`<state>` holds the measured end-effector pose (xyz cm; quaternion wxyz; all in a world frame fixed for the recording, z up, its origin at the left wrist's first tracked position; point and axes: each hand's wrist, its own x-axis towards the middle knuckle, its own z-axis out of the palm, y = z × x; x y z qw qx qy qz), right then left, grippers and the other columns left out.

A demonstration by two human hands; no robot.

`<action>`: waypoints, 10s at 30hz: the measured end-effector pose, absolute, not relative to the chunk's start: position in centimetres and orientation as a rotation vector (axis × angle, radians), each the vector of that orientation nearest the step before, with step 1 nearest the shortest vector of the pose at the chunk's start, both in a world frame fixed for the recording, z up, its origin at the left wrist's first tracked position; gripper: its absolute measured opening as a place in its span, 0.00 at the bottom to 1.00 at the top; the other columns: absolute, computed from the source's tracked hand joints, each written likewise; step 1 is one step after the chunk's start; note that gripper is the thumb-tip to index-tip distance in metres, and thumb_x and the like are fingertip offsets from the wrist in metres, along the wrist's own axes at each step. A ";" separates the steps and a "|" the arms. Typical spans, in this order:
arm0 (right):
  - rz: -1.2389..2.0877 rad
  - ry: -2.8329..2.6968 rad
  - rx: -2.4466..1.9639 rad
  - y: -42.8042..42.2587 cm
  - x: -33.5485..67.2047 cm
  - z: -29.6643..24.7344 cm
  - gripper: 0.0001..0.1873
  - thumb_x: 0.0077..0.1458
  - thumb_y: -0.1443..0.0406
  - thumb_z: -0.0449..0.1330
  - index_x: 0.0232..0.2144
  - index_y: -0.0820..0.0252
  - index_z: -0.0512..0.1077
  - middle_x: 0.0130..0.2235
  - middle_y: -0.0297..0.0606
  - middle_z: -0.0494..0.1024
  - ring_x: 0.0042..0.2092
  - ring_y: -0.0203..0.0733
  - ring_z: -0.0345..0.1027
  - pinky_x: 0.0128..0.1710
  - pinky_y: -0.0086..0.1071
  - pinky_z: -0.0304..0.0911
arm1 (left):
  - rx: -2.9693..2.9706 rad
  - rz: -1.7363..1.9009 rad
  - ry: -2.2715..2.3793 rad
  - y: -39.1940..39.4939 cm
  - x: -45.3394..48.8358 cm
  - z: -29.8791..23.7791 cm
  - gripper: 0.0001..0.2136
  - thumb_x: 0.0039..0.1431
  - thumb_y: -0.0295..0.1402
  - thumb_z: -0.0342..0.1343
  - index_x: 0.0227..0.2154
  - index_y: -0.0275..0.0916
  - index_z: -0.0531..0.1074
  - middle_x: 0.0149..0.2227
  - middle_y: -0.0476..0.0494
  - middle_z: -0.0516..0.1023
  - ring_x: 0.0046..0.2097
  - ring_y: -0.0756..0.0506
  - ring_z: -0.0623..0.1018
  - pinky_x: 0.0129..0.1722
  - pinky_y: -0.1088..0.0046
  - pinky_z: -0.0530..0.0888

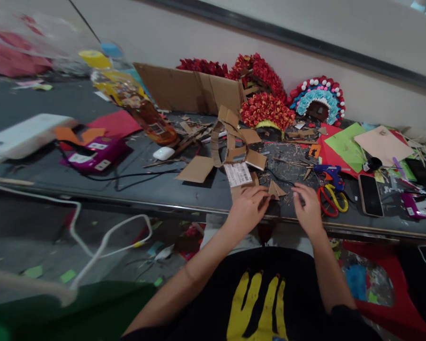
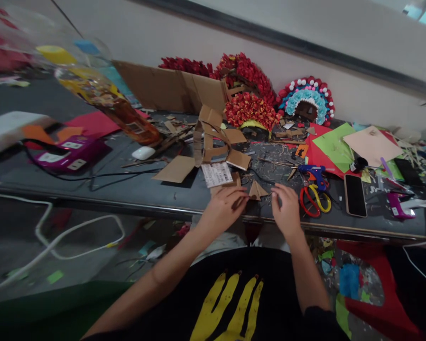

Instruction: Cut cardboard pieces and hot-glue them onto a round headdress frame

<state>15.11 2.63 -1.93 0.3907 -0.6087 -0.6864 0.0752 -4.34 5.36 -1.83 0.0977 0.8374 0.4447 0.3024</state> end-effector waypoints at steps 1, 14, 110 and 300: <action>0.129 -1.701 -1.547 2.8 16.0 -1.4 0.13 0.59 0.63 0.49 0.37 0.58 0.73 0.43 0.43 0.77 0.48 0.42 0.68 0.51 0.39 0.61 | 2.457 0.976 1.331 5.5 -4.9 -1.4 0.07 0.60 0.30 0.49 0.31 0.37 0.72 0.40 0.41 0.78 0.44 0.44 0.76 0.46 0.64 0.70; 0.054 -1.460 -2.273 6.0 26.4 0.7 0.22 0.55 0.55 0.51 0.43 0.66 0.72 0.41 0.51 0.74 0.43 0.50 0.67 0.45 0.42 0.59 | 1.906 1.334 1.899 10.4 -11.8 0.8 0.13 0.55 0.39 0.54 0.38 0.35 0.66 0.41 0.37 0.73 0.43 0.41 0.74 0.42 0.63 0.72; -0.207 -1.029 -1.771 1.5 25.2 -2.5 0.30 0.53 0.49 0.53 0.50 0.66 0.59 0.45 0.57 0.72 0.48 0.53 0.69 0.46 0.43 0.63 | 1.911 1.003 1.867 13.7 -11.2 2.7 0.19 0.51 0.45 0.54 0.40 0.36 0.72 0.37 0.40 0.78 0.35 0.44 0.75 0.34 0.70 0.69; -0.464 -1.419 -1.961 2.1 20.1 0.2 0.21 0.48 0.54 0.53 0.37 0.66 0.71 0.31 0.48 0.76 0.32 0.51 0.71 0.33 0.39 0.63 | 1.152 1.614 0.838 14.0 -3.5 -5.9 0.19 0.40 0.40 0.68 0.33 0.39 0.69 0.34 0.48 0.77 0.39 0.47 0.77 0.43 0.70 0.73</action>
